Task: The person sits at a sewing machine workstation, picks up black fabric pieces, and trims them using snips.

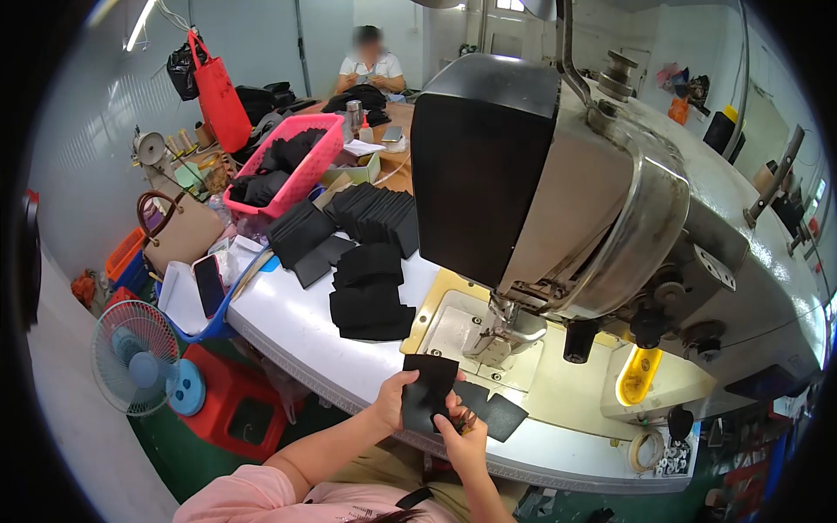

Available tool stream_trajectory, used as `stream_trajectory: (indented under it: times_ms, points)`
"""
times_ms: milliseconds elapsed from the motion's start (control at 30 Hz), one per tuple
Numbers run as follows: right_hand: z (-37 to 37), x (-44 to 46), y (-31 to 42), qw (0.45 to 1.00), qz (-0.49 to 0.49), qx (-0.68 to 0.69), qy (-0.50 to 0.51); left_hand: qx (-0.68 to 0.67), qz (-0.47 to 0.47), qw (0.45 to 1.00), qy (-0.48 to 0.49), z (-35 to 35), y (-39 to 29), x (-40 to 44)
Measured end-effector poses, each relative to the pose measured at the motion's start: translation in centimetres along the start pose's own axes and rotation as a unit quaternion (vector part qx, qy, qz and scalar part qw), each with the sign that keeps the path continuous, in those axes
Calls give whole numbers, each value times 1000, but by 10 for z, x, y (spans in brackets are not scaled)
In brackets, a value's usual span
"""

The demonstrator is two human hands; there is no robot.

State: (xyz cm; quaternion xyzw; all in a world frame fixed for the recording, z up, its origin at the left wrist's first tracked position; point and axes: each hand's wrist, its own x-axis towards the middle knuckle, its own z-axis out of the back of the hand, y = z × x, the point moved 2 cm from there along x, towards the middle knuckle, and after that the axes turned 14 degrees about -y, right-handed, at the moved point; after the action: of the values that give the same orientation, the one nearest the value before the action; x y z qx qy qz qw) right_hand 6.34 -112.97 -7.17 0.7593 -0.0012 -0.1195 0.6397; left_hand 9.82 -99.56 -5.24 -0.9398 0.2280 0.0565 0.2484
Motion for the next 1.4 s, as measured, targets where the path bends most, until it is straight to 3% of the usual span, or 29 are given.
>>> stream_trajectory:
  times_ms: [100, 167, 267, 333, 467, 567, 700, 767, 867, 900, 967, 1033, 1133, 1167, 1233, 1267, 1367, 1400]
  points:
    - [1, -2, -3, 1000, -10, -11, 2, -24, -14, 999, 41, -1, 1, 2]
    - [6, 0, -8, 999, 3, -40, 19, -10, -29, 1000, 5, 2, -1, 4]
    - [8, 2, 10, 998, 59, -18, -7, 39, -66, 997, -30, 16, -13, 4]
    - [27, 12, 7, 985, 137, -80, -64, 96, -106, 988, -56, 28, -28, 2]
    - [71, 27, 18, 907, 273, -276, -164, 67, -194, 975, -80, 40, -52, -6]
    - [78, 30, 28, 845, 399, -308, -180, 109, -220, 963, -109, 45, -58, -13]
    - [77, 27, 31, 845, 383, -335, -164, 156, -215, 955, -133, 52, -58, -17]
    - [76, 28, 32, 842, 371, -357, -160, 195, -263, 937, -122, 53, -67, -16]
    - [80, 30, 27, 842, 363, -366, -161, 338, -411, 840, -109, 37, -122, -21]
    - [81, 30, 26, 843, 362, -364, -164, 397, -464, 783, -117, 36, -146, -23]
    - [79, 29, 27, 842, 360, -365, -167, 504, -564, 633, -166, 14, -182, -32]
    - [78, 29, 27, 839, 359, -370, -174, 618, -638, 438, -137, -12, -200, -34]
    - [79, 29, 26, 832, 360, -380, -183, 758, -587, 266, -103, 1, -199, -13]
    - [80, 29, 24, 830, 363, -382, -184, 823, -478, 289, -100, 16, -190, -5]
    - [84, 30, 22, 827, 370, -383, -182, 844, -487, 197, -107, 30, -167, 1]
    - [85, 29, 21, 825, 375, -382, -179, 836, -503, 191, -113, 30, -158, -1]
    - [80, 25, 27, 827, 364, -392, -174, 774, -559, 267, -130, 22, -128, -5]
    - [77, 23, 30, 829, 353, -399, -171, 761, -544, 341, -94, 27, -107, -3]
